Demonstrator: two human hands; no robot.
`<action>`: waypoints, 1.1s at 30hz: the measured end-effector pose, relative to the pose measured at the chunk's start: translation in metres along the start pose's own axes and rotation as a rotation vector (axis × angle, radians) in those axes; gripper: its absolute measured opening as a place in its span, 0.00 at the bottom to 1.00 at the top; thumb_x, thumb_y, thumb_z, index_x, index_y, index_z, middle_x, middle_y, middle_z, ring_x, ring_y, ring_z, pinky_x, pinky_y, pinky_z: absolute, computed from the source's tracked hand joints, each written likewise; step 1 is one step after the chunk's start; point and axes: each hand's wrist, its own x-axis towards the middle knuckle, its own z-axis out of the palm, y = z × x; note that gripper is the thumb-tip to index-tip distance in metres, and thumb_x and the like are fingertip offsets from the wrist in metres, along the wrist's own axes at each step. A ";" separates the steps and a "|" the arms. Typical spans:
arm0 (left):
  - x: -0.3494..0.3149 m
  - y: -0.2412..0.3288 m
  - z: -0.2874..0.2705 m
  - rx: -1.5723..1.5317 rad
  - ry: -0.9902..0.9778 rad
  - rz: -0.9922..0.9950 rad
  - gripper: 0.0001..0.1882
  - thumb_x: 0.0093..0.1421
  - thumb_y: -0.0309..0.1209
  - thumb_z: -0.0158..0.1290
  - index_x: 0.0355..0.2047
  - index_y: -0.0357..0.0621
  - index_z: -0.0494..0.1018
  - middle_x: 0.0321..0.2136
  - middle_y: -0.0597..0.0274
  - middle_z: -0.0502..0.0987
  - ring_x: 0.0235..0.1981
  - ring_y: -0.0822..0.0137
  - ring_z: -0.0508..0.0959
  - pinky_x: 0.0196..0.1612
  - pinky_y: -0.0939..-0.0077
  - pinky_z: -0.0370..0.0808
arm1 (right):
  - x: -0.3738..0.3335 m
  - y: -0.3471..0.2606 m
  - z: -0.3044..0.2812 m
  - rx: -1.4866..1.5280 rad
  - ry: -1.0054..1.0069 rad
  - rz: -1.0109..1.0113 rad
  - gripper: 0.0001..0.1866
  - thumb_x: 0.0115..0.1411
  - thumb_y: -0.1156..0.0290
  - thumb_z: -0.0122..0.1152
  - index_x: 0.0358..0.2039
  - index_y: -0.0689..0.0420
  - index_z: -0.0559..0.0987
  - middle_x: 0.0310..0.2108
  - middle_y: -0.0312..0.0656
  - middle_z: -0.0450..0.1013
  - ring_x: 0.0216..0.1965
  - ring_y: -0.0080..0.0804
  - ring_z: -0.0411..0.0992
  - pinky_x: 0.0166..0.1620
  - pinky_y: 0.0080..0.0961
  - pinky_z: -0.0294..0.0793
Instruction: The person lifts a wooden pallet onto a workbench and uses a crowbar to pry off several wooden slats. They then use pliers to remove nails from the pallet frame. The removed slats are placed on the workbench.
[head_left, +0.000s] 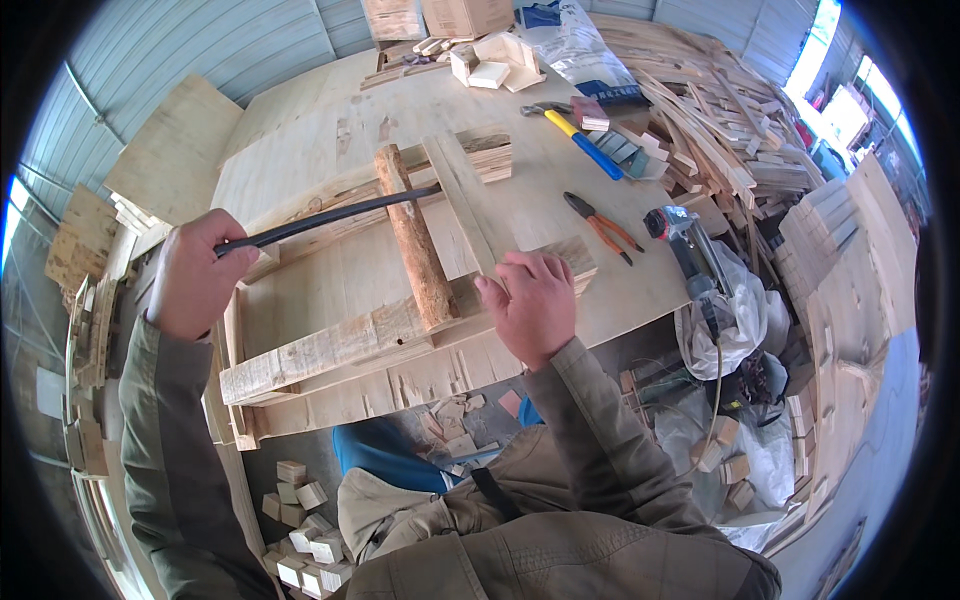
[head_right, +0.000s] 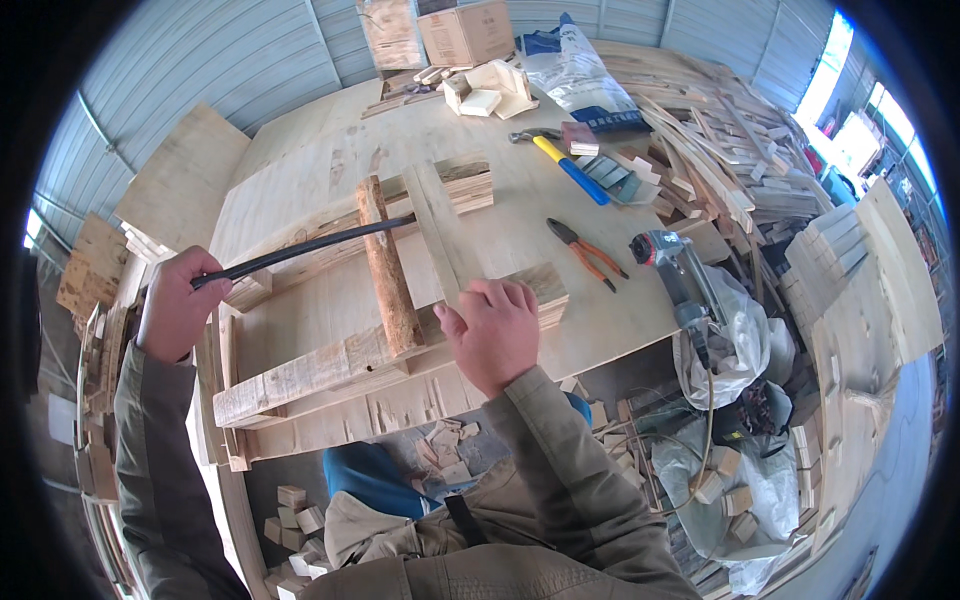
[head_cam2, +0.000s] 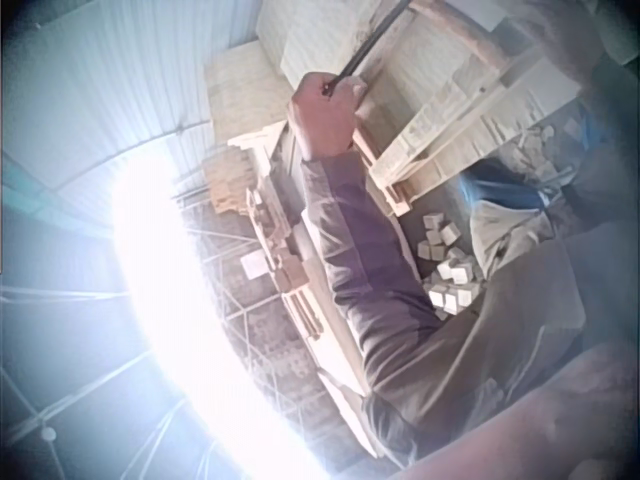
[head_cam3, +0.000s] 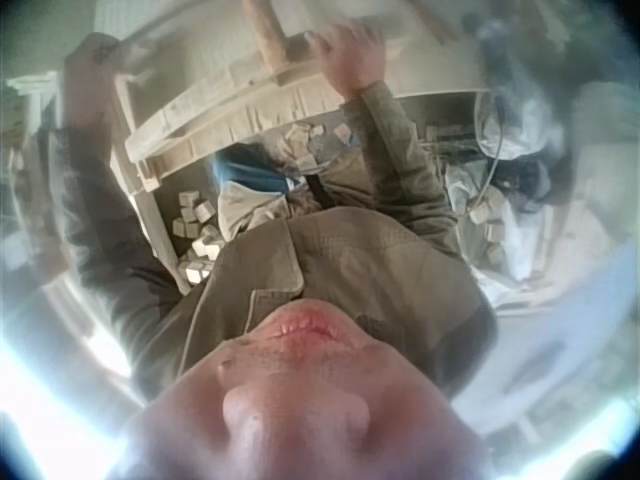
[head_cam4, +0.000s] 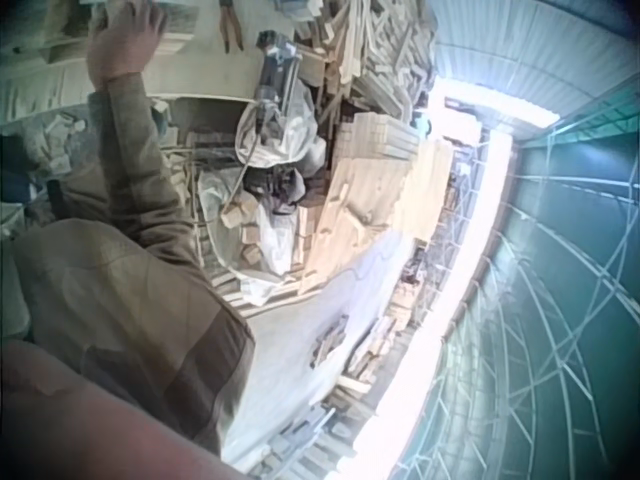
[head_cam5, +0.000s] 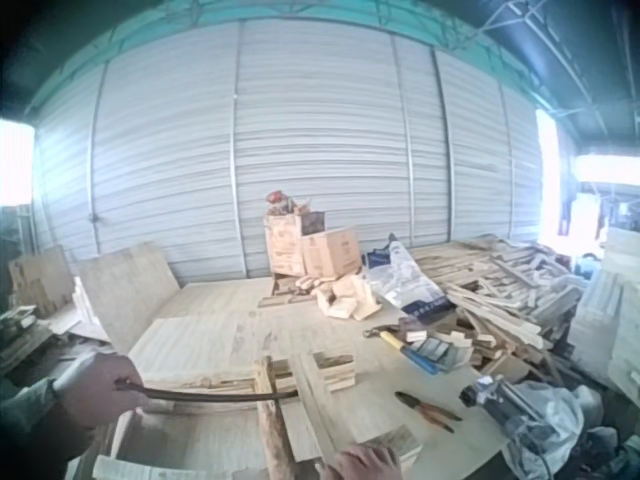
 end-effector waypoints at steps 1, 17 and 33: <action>0.006 -0.001 0.002 -0.008 -0.001 -0.010 0.07 0.57 0.26 0.63 0.31 0.34 0.78 0.20 0.54 0.76 0.23 0.66 0.76 0.29 0.68 0.72 | 0.006 -0.001 0.000 0.000 -0.008 0.017 0.12 0.58 0.61 0.74 0.33 0.57 0.84 0.41 0.43 0.78 0.46 0.48 0.76 0.53 0.48 0.73; 0.026 -0.074 0.027 -0.252 0.045 -0.073 0.04 0.60 0.22 0.63 0.31 0.34 0.78 0.23 0.70 0.76 0.28 0.80 0.71 0.31 0.78 0.69 | 0.042 0.007 0.031 -0.115 -0.145 0.163 0.12 0.62 0.61 0.70 0.39 0.56 0.81 0.46 0.46 0.73 0.48 0.51 0.72 0.51 0.50 0.70; 0.017 -0.140 0.046 -0.393 0.052 -0.109 0.04 0.61 0.24 0.63 0.33 0.35 0.80 0.26 0.71 0.77 0.30 0.80 0.72 0.35 0.80 0.69 | 0.037 0.017 0.041 -0.078 -0.190 0.164 0.16 0.66 0.65 0.66 0.54 0.51 0.83 0.58 0.43 0.74 0.57 0.45 0.74 0.61 0.48 0.67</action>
